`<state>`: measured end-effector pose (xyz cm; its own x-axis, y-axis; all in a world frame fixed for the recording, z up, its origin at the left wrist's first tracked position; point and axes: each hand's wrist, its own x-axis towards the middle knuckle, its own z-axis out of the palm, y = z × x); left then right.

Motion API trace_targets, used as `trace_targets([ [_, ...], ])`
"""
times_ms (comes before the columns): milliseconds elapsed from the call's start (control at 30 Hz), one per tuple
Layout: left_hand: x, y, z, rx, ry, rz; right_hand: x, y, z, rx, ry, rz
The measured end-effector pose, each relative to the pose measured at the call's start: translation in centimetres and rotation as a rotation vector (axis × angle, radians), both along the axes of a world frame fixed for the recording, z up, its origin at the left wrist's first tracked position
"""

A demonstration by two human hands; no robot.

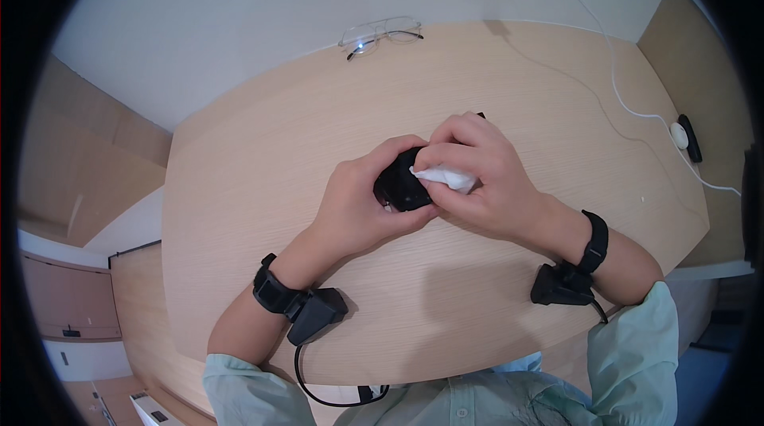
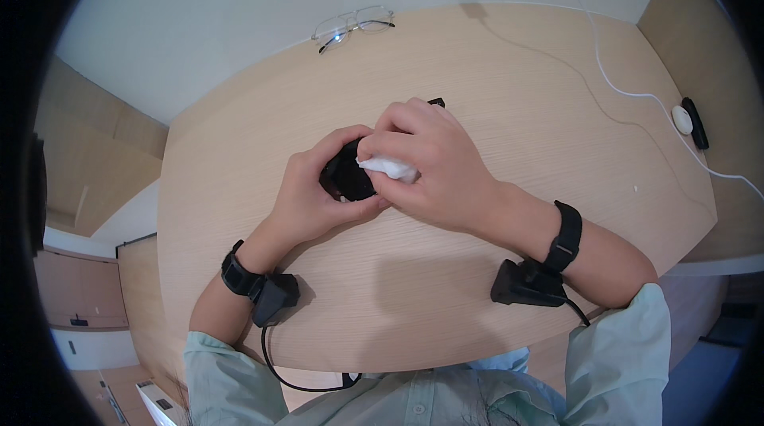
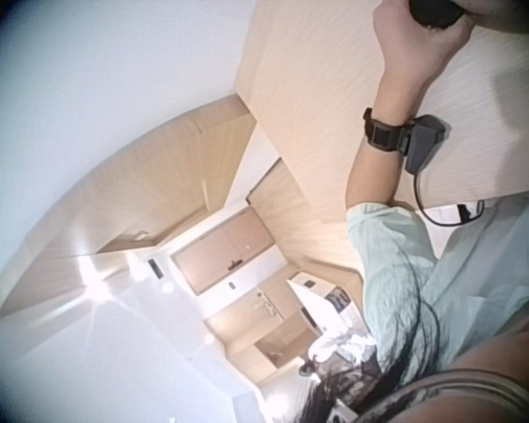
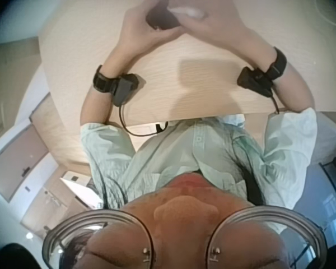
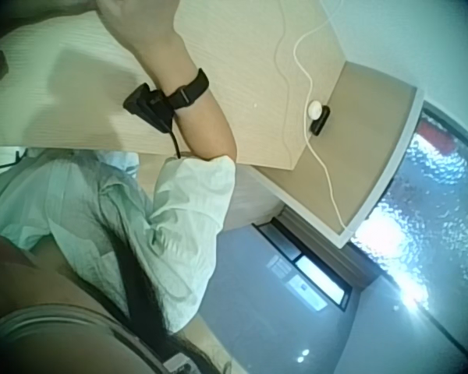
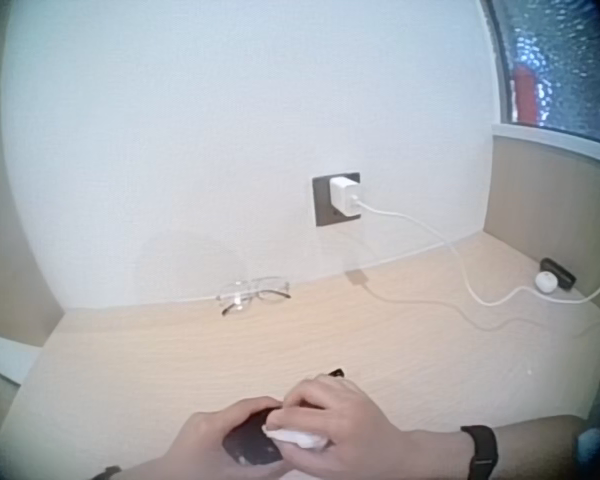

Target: The person wipes the lenses and frame of a pair of sunglasses with a cloth while sitting at a desk.

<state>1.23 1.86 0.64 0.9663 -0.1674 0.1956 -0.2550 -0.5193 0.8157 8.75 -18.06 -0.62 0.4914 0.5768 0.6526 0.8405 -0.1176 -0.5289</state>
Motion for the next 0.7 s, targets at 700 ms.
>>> trace_targets([
  [700,0.0,0.1,-0.1,0.001,-0.008,-0.004,0.0,-0.4,0.2,-0.080,-0.091,-0.056],
])
